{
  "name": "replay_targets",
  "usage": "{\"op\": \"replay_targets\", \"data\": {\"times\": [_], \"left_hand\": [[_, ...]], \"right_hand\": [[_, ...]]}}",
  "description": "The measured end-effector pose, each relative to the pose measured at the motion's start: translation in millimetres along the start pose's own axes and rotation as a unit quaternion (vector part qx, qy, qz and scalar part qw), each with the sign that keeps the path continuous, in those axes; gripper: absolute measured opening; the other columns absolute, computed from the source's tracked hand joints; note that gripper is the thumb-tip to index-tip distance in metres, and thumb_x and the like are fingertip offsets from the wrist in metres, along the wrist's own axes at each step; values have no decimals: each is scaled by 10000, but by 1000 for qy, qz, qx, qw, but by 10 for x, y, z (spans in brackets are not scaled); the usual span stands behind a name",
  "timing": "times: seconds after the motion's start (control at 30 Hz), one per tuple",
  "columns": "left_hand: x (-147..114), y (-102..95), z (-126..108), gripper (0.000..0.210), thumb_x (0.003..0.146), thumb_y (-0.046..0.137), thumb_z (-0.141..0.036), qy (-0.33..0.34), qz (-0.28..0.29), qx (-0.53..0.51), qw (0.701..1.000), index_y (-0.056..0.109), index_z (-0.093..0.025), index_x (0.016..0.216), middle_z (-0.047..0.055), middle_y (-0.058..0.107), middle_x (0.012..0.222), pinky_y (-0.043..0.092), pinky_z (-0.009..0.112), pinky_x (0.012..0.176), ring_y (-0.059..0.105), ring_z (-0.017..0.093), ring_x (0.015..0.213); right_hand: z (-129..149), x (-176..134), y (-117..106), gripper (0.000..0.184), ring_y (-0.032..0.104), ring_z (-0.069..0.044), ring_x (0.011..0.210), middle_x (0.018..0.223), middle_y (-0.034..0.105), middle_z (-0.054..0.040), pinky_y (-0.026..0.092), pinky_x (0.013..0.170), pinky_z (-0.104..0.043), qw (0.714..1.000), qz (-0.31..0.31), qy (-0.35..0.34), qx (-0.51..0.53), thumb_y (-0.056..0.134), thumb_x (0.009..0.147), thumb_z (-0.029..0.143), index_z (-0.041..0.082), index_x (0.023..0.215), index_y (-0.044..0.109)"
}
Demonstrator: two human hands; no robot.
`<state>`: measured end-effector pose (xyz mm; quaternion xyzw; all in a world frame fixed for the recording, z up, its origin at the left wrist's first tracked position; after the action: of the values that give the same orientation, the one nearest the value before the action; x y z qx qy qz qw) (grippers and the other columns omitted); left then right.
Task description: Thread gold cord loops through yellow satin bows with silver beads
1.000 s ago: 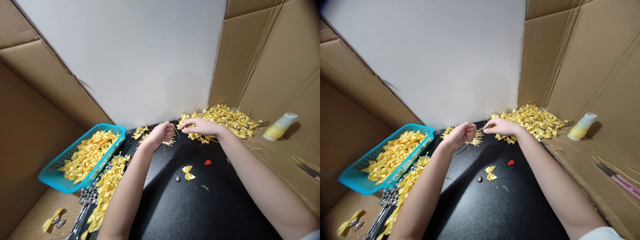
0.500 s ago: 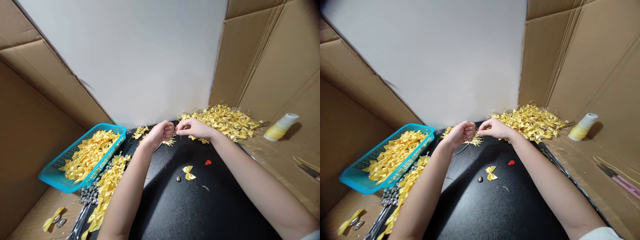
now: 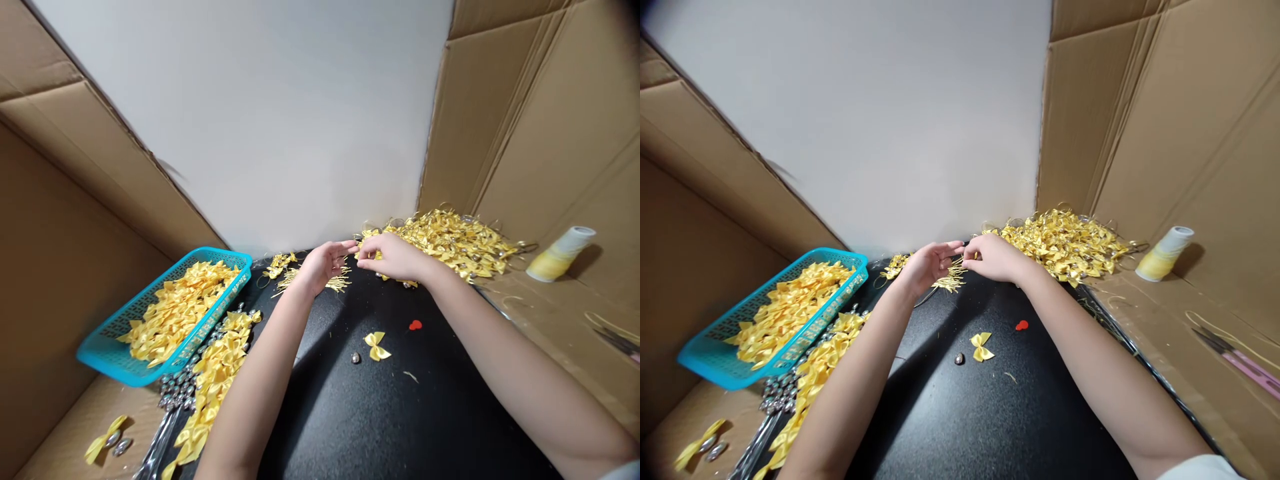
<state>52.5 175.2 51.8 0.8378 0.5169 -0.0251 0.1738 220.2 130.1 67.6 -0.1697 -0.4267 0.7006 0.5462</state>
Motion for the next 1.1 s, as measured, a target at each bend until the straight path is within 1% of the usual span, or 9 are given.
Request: {"op": "replay_targets", "data": {"times": [0.1,0.2,0.33,0.43,0.57,0.7,0.83,0.97,1.1], "left_hand": [[-24,25,26,246,741,533,-250,51,6,125,991,708,-122,856,66,692,830,271,196,471,349,64,502],[-64,65,36,252,756,513,-276,104,30,229,967,704,-115,788,66,683,771,260,217,483,347,77,505],[-96,94,49,266,790,469,-274,139,89,331,929,678,-123,727,55,657,715,341,236,552,427,105,559],[-101,104,69,279,823,450,-298,156,137,366,907,633,-142,680,23,593,642,369,246,597,475,123,599],[-90,113,85,318,826,478,-359,179,141,335,914,545,-160,587,-16,493,562,347,249,593,442,117,573],[-50,109,85,287,778,471,-319,175,111,231,951,532,-163,545,-7,513,563,339,254,586,431,115,567],[-20,101,83,213,687,465,-250,142,83,141,976,529,-163,503,7,535,576,350,252,585,460,122,593],[-8,87,94,200,654,480,-229,127,80,93,984,542,-153,479,-1,503,548,354,245,590,444,113,587],[15,59,121,241,674,498,-255,117,71,85,987,562,-149,467,1,510,534,361,243,599,444,111,584]], "right_hand": [[43,-36,-68,170,531,-141,661,746,649,-41,352,629,-272,999,-13,1,-48,558,826,261,167,717,649],[54,-55,-109,170,524,-147,674,744,639,-46,336,620,-271,997,-26,-15,-68,552,820,261,170,724,658],[30,-54,-109,154,531,-153,702,766,641,-53,344,638,-271,996,-35,-40,-66,554,808,227,165,715,659],[12,-48,-102,138,538,-149,700,764,642,-46,364,639,-265,997,-40,-50,-44,557,803,206,165,718,657],[-26,-33,-111,135,552,-147,698,738,645,-29,399,660,-272,997,-53,-47,0,568,805,227,174,729,667],[-108,-4,-108,142,575,-154,720,760,660,-30,436,683,-293,995,-53,-17,79,588,804,298,182,771,663],[-163,42,-27,121,582,-152,732,819,668,-35,464,690,-300,986,-32,-13,162,653,736,272,182,817,651],[-164,88,97,116,582,-148,723,766,651,-19,463,670,-292,976,-27,-16,215,647,734,269,178,805,637],[-153,101,143,91,576,-145,710,732,630,-10,452,674,-292,975,-23,-18,221,614,759,265,175,751,605]]}}
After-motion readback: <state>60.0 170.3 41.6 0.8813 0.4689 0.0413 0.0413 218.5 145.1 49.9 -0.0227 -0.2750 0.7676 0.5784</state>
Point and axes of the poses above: each hand's wrist, its own x-axis towards the middle knuckle, its own y-axis out of the palm, z = x × y, the point moved 1 cm from there along x, towards the middle knuckle
